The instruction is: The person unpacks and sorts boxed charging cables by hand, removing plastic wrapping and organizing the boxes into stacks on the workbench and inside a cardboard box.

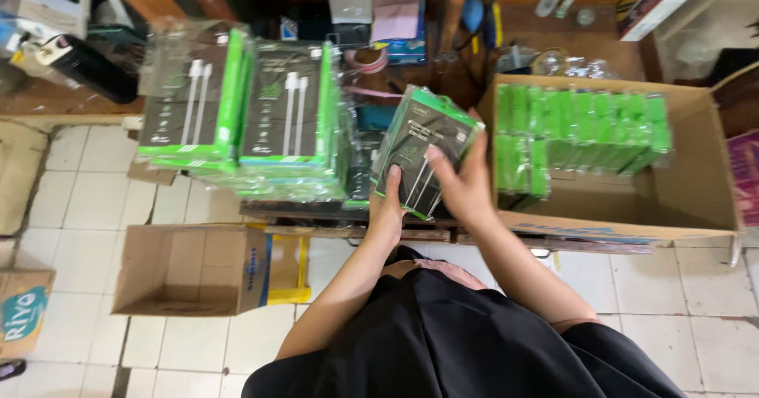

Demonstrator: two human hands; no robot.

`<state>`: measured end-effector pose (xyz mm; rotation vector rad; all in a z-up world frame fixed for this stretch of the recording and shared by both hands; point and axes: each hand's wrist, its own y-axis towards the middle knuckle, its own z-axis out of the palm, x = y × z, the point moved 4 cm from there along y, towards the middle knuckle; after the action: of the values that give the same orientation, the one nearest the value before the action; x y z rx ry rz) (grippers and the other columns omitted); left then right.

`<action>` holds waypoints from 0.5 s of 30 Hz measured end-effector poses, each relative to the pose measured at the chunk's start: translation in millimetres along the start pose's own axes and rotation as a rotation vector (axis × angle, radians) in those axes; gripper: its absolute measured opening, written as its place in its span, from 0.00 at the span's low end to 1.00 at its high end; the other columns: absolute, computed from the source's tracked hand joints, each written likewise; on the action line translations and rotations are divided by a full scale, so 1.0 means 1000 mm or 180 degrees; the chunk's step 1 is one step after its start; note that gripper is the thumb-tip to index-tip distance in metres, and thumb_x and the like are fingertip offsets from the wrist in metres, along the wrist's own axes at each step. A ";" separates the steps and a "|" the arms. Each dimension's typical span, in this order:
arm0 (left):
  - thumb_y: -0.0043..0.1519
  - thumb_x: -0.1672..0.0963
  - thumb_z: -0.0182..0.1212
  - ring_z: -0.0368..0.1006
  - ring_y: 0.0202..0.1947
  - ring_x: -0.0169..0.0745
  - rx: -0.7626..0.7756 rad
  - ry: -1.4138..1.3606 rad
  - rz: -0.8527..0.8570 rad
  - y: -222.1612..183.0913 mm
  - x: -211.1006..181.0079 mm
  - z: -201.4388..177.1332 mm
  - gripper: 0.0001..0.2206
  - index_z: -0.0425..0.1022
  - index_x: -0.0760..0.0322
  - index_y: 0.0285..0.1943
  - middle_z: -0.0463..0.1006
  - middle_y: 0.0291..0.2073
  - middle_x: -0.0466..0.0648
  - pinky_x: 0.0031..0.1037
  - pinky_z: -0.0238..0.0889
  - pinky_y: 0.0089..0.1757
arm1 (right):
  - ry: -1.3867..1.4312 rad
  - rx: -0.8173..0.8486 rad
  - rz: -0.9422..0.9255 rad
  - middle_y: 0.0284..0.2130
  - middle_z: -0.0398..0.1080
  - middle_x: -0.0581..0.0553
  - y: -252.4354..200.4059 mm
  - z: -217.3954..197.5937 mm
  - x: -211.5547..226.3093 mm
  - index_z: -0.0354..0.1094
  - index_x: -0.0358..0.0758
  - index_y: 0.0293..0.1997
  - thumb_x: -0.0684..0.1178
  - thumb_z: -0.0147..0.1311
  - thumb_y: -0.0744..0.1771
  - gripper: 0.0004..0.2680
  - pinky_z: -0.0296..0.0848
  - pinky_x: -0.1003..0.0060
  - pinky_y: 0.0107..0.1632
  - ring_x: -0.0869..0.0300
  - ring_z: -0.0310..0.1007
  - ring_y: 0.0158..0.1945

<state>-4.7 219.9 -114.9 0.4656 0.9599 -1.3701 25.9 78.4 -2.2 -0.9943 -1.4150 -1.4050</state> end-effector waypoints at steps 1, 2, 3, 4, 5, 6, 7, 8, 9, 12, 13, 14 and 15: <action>0.62 0.46 0.61 0.75 0.52 0.39 -0.0191 0.0093 -0.0285 -0.001 0.001 -0.009 0.32 0.58 0.63 0.72 0.73 0.58 0.49 0.35 0.75 0.47 | 0.0014 0.0011 0.0015 0.60 0.64 0.39 -0.006 0.012 -0.020 0.38 0.32 0.74 0.48 0.59 0.69 0.29 0.68 0.63 0.62 0.59 0.67 0.61; 0.60 0.45 0.60 0.76 0.50 0.36 -0.0375 0.0185 -0.0568 0.000 0.002 -0.019 0.34 0.54 0.57 0.72 0.72 0.57 0.46 0.36 0.77 0.44 | 0.0097 0.0062 0.0218 0.59 0.66 0.39 -0.013 0.023 -0.043 0.42 0.32 0.74 0.48 0.57 0.70 0.27 0.68 0.64 0.62 0.59 0.67 0.60; 0.60 0.45 0.60 0.76 0.50 0.36 -0.0388 0.0192 -0.0568 0.002 0.001 -0.028 0.34 0.54 0.57 0.72 0.72 0.57 0.46 0.36 0.77 0.44 | 0.0180 0.0115 0.0420 0.58 0.67 0.39 -0.017 0.032 -0.065 0.46 0.32 0.74 0.49 0.55 0.71 0.25 0.68 0.64 0.61 0.60 0.67 0.58; 0.60 0.45 0.60 0.77 0.46 0.41 -0.0334 0.0477 -0.0662 0.002 0.004 -0.037 0.34 0.54 0.63 0.70 0.72 0.55 0.50 0.37 0.78 0.42 | 0.0184 0.0118 0.0450 0.58 0.67 0.39 -0.019 0.034 -0.084 0.46 0.32 0.74 0.49 0.55 0.71 0.25 0.68 0.64 0.61 0.60 0.67 0.58; 0.61 0.45 0.60 0.79 0.42 0.45 -0.0278 0.0761 -0.0758 0.003 0.008 -0.048 0.34 0.54 0.69 0.68 0.73 0.53 0.54 0.39 0.79 0.40 | 0.0016 0.0030 0.0889 0.55 0.70 0.40 -0.017 0.032 -0.106 0.50 0.33 0.71 0.51 0.55 0.70 0.23 0.70 0.64 0.58 0.60 0.70 0.56; 0.61 0.45 0.60 0.79 0.42 0.45 -0.0297 0.0761 -0.0778 0.004 0.013 -0.058 0.34 0.54 0.69 0.68 0.73 0.53 0.54 0.39 0.79 0.40 | -0.0156 -0.0051 0.1324 0.53 0.73 0.41 -0.016 0.030 -0.125 0.54 0.34 0.69 0.52 0.55 0.69 0.22 0.72 0.65 0.55 0.60 0.72 0.53; 0.62 0.46 0.62 0.79 0.42 0.46 -0.0290 0.0826 -0.0941 0.005 0.020 -0.068 0.33 0.55 0.73 0.63 0.72 0.50 0.58 0.39 0.80 0.42 | -0.0156 -0.0045 0.1350 0.53 0.73 0.41 -0.015 0.031 -0.136 0.54 0.34 0.69 0.52 0.55 0.69 0.22 0.72 0.65 0.55 0.60 0.72 0.53; 0.62 0.47 0.65 0.80 0.43 0.47 -0.0277 0.0888 -0.1103 0.005 0.028 -0.076 0.32 0.55 0.78 0.58 0.70 0.47 0.63 0.40 0.82 0.43 | -0.0226 0.0011 0.1325 0.52 0.74 0.41 -0.013 0.032 -0.145 0.58 0.33 0.67 0.53 0.55 0.69 0.21 0.71 0.65 0.55 0.60 0.73 0.52; 0.62 0.47 0.65 0.80 0.43 0.47 -0.0287 0.0887 -0.1122 0.004 0.033 -0.085 0.32 0.55 0.78 0.58 0.70 0.47 0.63 0.40 0.82 0.43 | -0.0294 0.0067 0.1299 0.51 0.75 0.41 -0.012 0.034 -0.151 0.61 0.32 0.65 0.54 0.55 0.69 0.20 0.71 0.65 0.55 0.59 0.73 0.52; 0.61 0.45 0.65 0.81 0.41 0.44 -0.0126 0.0893 -0.1075 0.004 0.042 -0.105 0.29 0.65 0.78 0.50 0.74 0.46 0.60 0.38 0.81 0.42 | -0.0263 0.0107 0.1703 0.50 0.75 0.41 -0.009 0.042 -0.164 0.63 0.34 0.64 0.55 0.56 0.68 0.20 0.72 0.65 0.54 0.59 0.74 0.51; 0.60 0.44 0.64 0.81 0.39 0.43 -0.0087 0.0990 -0.1056 0.004 0.044 -0.111 0.28 0.68 0.76 0.48 0.76 0.44 0.59 0.36 0.80 0.40 | -0.0261 0.0106 0.1724 0.50 0.75 0.41 -0.010 0.045 -0.164 0.63 0.34 0.64 0.55 0.56 0.68 0.20 0.72 0.65 0.54 0.59 0.74 0.51; 0.60 0.43 0.63 0.80 0.38 0.42 -0.0041 0.1082 -0.1021 0.006 0.046 -0.115 0.28 0.71 0.74 0.47 0.77 0.43 0.57 0.34 0.79 0.39 | -0.0145 0.0116 0.1754 0.50 0.75 0.41 -0.008 0.049 -0.164 0.63 0.34 0.63 0.55 0.56 0.68 0.19 0.72 0.65 0.54 0.59 0.74 0.51; 0.60 0.43 0.63 0.80 0.38 0.42 -0.0045 0.1080 -0.1024 0.006 0.048 -0.120 0.28 0.71 0.74 0.47 0.77 0.43 0.57 0.34 0.79 0.39 | -0.0028 0.0126 0.1784 0.51 0.75 0.41 -0.007 0.052 -0.164 0.64 0.34 0.63 0.55 0.57 0.68 0.19 0.72 0.65 0.54 0.59 0.74 0.52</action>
<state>-38.9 284.6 -222.1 0.5620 1.3664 -1.6011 64.5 136.6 -159.0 -1.2508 -1.0490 -0.9536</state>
